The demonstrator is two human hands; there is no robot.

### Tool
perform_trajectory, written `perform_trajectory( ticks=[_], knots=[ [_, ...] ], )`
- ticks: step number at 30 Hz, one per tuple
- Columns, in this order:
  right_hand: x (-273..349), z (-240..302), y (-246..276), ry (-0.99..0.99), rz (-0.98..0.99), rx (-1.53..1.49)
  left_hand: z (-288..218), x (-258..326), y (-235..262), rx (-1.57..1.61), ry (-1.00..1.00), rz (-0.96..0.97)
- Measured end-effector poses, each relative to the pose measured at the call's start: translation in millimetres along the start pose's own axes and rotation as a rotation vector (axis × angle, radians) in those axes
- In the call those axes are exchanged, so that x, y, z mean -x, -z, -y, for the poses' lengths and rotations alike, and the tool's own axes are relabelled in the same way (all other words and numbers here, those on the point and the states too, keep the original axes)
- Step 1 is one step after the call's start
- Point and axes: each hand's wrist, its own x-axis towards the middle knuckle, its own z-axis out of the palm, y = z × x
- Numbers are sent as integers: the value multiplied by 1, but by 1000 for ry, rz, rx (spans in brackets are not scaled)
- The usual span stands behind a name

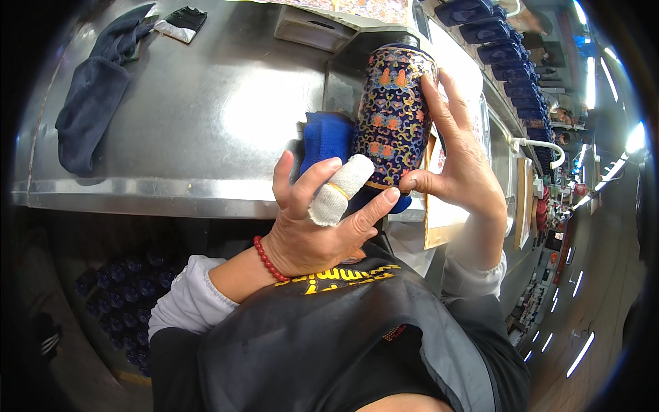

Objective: The person applies small decorative pieces to a blue ceramic vase using a green tool and a bandaged finger. They rotate the vase to access different areas and repeatedly press the pieces onto the surface.

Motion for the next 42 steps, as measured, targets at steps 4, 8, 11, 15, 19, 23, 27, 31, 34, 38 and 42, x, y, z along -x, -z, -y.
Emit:
perform_trajectory(
  ticks=[4,8,11,15,19,23,27,31,34,38,42],
  knots=[
    [0,0,1,1,-2,1,-1,-1,0,-18,27,38],
    [0,0,0,4,-4,-6,0,-1,2,-23,21,40],
    [0,0,0,-1,-6,-26,0,-1,2,-27,15,37],
    [0,1,0,-4,-4,-24,-1,0,2,-27,13,40],
    [0,3,2,-13,9,3,0,1,2,-15,19,36],
    [-2,5,5,-14,14,33,2,-1,4,25,31,30],
    [-2,8,6,-15,33,12,3,-5,3,30,52,29],
    [-2,7,6,-17,45,-4,4,-6,5,0,40,66],
    [-2,6,6,-16,43,-11,6,-9,6,10,46,54],
    [-2,5,4,-21,35,-20,1,-20,2,27,27,-27],
    [-1,3,3,-12,23,-35,-1,-24,0,-28,-21,99]
  ],
)
